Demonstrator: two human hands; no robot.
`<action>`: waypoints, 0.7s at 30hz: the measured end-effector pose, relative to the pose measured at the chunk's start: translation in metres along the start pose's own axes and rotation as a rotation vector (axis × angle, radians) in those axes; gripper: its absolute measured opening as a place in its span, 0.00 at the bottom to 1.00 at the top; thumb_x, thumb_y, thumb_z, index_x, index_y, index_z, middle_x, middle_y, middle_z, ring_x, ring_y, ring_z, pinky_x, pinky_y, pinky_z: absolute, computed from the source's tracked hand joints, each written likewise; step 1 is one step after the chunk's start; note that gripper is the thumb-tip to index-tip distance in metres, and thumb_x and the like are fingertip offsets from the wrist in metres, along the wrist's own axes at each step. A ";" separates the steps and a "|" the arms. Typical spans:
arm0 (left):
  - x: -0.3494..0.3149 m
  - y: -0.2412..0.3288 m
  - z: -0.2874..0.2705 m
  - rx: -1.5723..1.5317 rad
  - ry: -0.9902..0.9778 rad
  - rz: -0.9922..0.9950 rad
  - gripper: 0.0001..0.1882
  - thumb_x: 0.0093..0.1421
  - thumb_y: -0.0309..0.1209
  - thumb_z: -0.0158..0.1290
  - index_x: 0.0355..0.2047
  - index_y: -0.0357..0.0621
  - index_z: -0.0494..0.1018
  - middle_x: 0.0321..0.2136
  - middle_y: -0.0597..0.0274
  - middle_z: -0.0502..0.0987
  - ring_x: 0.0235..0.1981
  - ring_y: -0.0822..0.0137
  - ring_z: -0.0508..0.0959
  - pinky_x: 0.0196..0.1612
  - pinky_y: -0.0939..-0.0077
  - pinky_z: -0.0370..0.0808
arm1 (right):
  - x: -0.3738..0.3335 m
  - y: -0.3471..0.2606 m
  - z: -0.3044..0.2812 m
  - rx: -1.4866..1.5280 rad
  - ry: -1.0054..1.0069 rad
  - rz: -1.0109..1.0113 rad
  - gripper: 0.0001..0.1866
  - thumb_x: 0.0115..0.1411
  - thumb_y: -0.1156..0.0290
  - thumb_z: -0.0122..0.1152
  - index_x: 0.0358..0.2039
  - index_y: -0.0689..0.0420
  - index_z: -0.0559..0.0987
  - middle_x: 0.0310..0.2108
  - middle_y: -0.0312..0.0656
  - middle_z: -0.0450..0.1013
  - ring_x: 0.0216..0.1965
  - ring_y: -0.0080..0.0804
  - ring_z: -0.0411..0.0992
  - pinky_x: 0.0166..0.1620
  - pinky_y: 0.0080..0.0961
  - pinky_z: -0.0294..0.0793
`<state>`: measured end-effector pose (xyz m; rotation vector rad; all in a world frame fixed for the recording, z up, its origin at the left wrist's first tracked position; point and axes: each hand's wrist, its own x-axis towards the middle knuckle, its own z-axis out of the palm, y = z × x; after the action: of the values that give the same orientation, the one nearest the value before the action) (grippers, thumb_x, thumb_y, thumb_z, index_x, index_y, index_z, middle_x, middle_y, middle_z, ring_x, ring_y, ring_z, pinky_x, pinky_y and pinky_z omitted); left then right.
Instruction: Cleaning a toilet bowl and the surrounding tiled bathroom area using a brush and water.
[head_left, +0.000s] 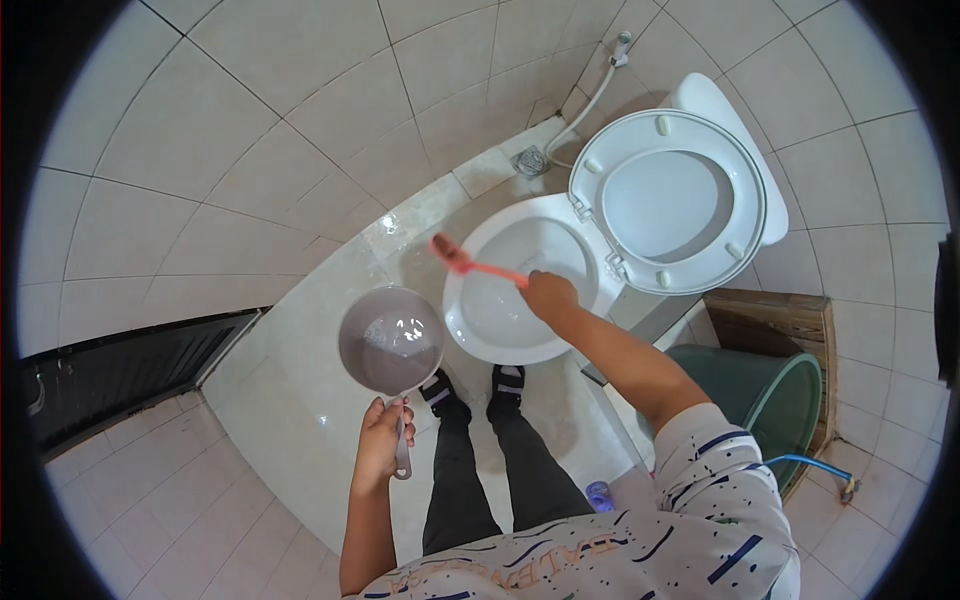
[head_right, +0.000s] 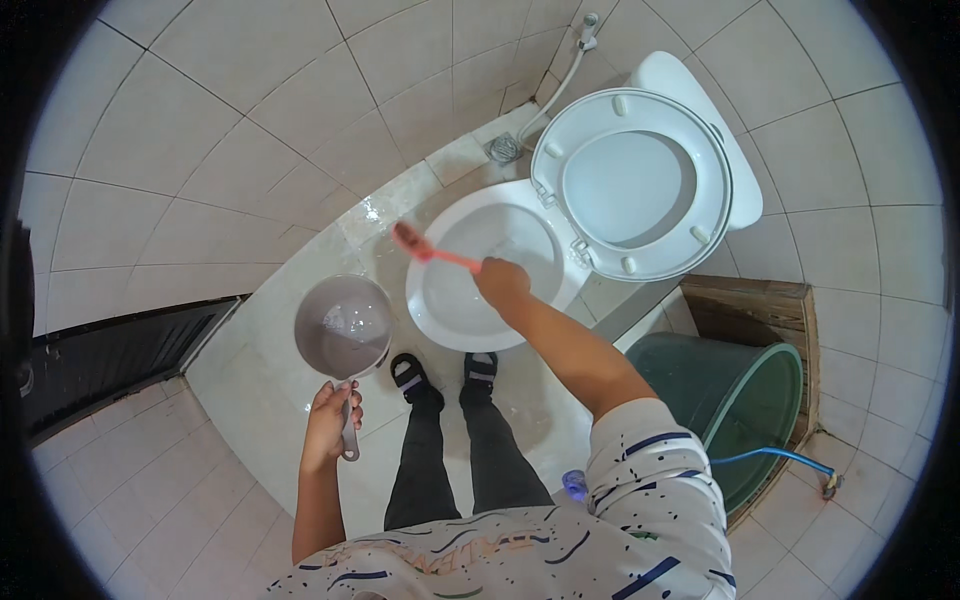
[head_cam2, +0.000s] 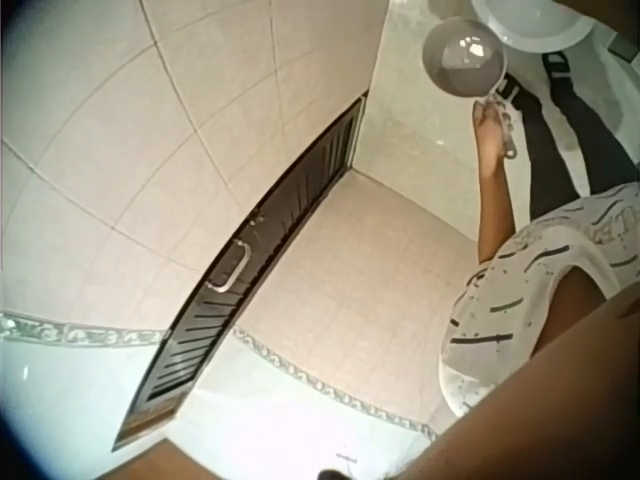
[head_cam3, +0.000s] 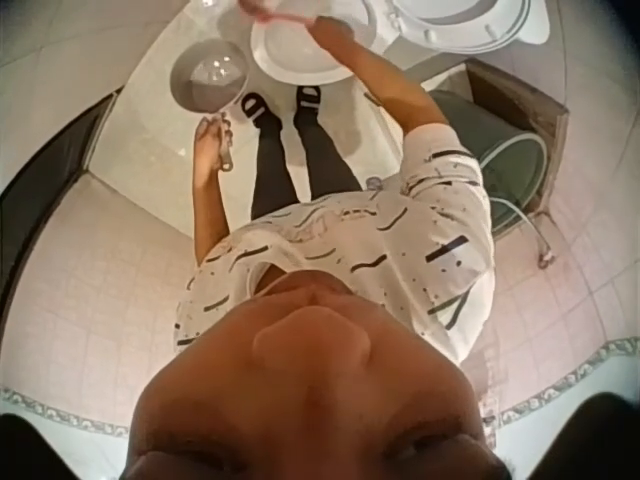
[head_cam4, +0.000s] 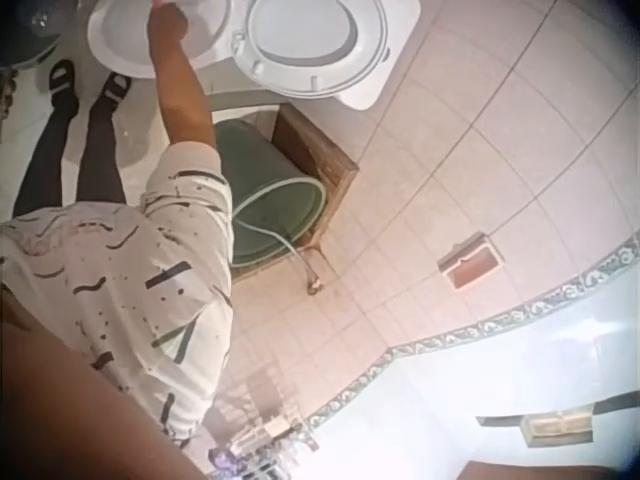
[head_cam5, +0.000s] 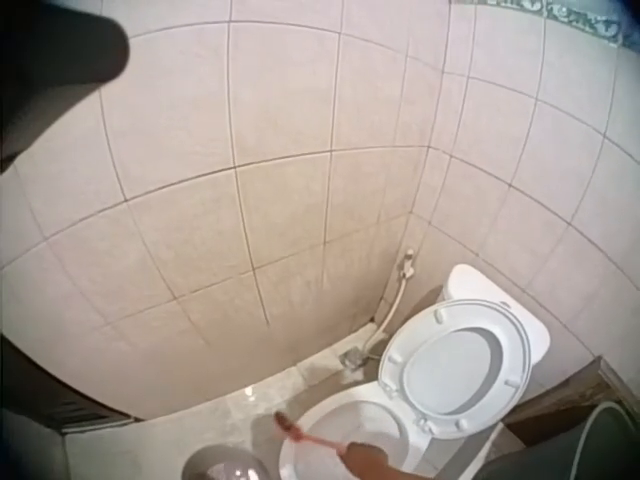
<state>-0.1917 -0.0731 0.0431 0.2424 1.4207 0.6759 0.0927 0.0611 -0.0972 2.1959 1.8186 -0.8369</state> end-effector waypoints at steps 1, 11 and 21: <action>-0.001 0.000 0.000 -0.009 0.004 0.003 0.06 0.55 0.30 0.40 0.29 0.40 0.62 0.16 0.67 0.64 0.12 0.76 0.63 0.14 0.84 0.61 | 0.002 0.003 0.003 -0.088 -0.156 -0.105 0.19 0.52 0.56 0.42 0.28 0.60 0.73 0.29 0.51 0.71 0.33 0.46 0.70 0.36 0.37 0.68; -0.014 0.002 -0.011 0.022 0.047 0.019 0.06 0.56 0.29 0.39 0.29 0.39 0.61 0.16 0.67 0.64 0.12 0.76 0.62 0.14 0.85 0.60 | -0.007 0.115 -0.037 -0.144 0.134 0.256 0.17 0.52 0.58 0.43 0.30 0.61 0.69 0.26 0.50 0.71 0.30 0.46 0.70 0.34 0.38 0.69; -0.011 -0.011 0.002 0.061 0.024 0.008 0.06 0.56 0.30 0.39 0.30 0.40 0.61 0.16 0.67 0.63 0.12 0.76 0.62 0.14 0.85 0.60 | 0.013 0.123 -0.042 -0.122 0.241 0.216 0.11 0.51 0.66 0.42 0.31 0.60 0.65 0.26 0.52 0.71 0.30 0.49 0.70 0.33 0.40 0.69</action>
<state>-0.1869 -0.0874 0.0465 0.2884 1.4656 0.6442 0.2237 0.0624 -0.0961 2.4433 1.6359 -0.4234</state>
